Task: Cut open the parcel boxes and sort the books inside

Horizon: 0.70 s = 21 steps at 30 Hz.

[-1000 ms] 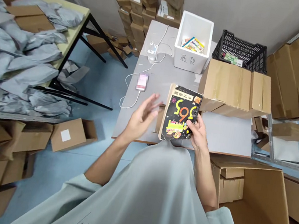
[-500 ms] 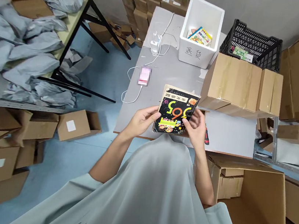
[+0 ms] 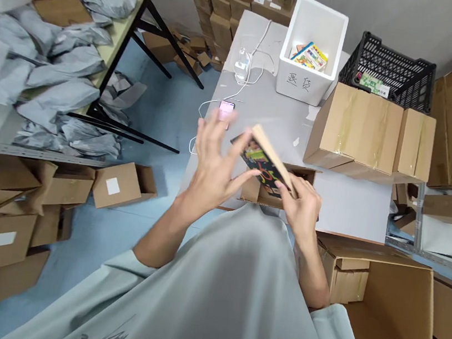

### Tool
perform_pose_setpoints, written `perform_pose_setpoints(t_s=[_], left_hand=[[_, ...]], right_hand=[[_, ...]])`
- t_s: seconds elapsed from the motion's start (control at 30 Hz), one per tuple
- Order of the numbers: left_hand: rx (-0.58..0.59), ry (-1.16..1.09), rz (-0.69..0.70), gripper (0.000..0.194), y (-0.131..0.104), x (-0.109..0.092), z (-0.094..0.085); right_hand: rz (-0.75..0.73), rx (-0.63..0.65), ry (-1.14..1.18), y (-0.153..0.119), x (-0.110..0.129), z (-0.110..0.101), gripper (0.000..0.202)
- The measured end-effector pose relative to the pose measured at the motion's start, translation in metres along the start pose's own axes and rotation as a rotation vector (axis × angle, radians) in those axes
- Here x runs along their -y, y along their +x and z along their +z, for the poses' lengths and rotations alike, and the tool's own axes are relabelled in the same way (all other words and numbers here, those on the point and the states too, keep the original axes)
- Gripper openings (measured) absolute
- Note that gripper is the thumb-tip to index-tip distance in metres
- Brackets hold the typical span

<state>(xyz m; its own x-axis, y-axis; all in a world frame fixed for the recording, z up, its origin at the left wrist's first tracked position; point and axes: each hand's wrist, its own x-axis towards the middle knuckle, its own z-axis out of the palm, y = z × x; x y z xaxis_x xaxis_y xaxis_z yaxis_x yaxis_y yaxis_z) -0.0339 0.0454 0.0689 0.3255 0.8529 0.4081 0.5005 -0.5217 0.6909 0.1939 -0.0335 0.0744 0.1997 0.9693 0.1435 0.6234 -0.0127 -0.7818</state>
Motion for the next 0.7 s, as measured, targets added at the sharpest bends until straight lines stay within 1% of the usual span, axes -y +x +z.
perform_pose_setpoints(t_s=[0.03, 0.07, 0.1, 0.13, 0.2, 0.23, 0.3, 0.4, 0.5, 0.53, 0.6, 0.63, 0.67, 0.7], left_hand=[[-0.077, -0.1, -0.11, 0.076, -0.004, 0.008, 0.003], [-0.124, -0.225, -0.218, 0.084, -0.009, 0.015, 0.006], [-0.134, -0.364, -0.321, 0.085, -0.014, 0.022, 0.009], [-0.111, -0.506, -0.414, 0.083, -0.019, 0.026, 0.013], [-0.019, -0.742, -0.563, 0.073, -0.026, 0.032, 0.02], [0.016, -0.822, -0.617, 0.068, -0.028, 0.033, 0.023], [0.016, -0.919, -0.696, 0.062, -0.03, 0.034, 0.029], [-0.043, -0.972, -0.76, 0.057, -0.028, 0.035, 0.035], [-0.112, -0.937, -0.78, 0.054, -0.026, 0.035, 0.04], [-0.138, -0.91, -0.774, 0.053, -0.025, 0.033, 0.041], [-0.187, -0.82, -0.734, 0.048, -0.024, 0.026, 0.043], [-0.208, -0.752, -0.699, 0.043, -0.024, 0.021, 0.044], [-0.225, -0.67, -0.651, 0.038, -0.025, 0.016, 0.045], [-0.24, -0.581, -0.593, 0.032, -0.025, 0.01, 0.046]], right_hand=[[0.097, -0.033, 0.162, 0.002, -0.006, 0.002, 0.034], [0.187, -0.056, 0.308, 0.003, -0.01, 0.004, 0.039], [0.262, -0.071, 0.428, 0.003, -0.014, 0.007, 0.043], [0.318, -0.083, 0.515, 0.003, -0.016, 0.01, 0.046], [0.385, -0.1, 0.605, 0.002, -0.018, 0.018, 0.05], [0.403, -0.106, 0.627, 0.002, -0.018, 0.022, 0.05], [0.429, -0.108, 0.655, 0.001, -0.019, 0.029, 0.052], [0.454, -0.091, 0.686, 0.004, -0.024, 0.036, 0.055], [0.428, -0.033, 0.64, 0.01, -0.033, 0.041, 0.056], [0.393, -0.042, 0.577, 0.012, -0.036, 0.042, 0.057], [0.276, -0.139, 0.382, 0.015, -0.036, 0.044, 0.057], [0.206, -0.19, 0.288, 0.015, -0.032, 0.045, 0.055], [0.142, -0.212, 0.224, 0.013, -0.027, 0.046, 0.052], [0.091, -0.199, 0.2, 0.011, -0.019, 0.047, 0.049]])
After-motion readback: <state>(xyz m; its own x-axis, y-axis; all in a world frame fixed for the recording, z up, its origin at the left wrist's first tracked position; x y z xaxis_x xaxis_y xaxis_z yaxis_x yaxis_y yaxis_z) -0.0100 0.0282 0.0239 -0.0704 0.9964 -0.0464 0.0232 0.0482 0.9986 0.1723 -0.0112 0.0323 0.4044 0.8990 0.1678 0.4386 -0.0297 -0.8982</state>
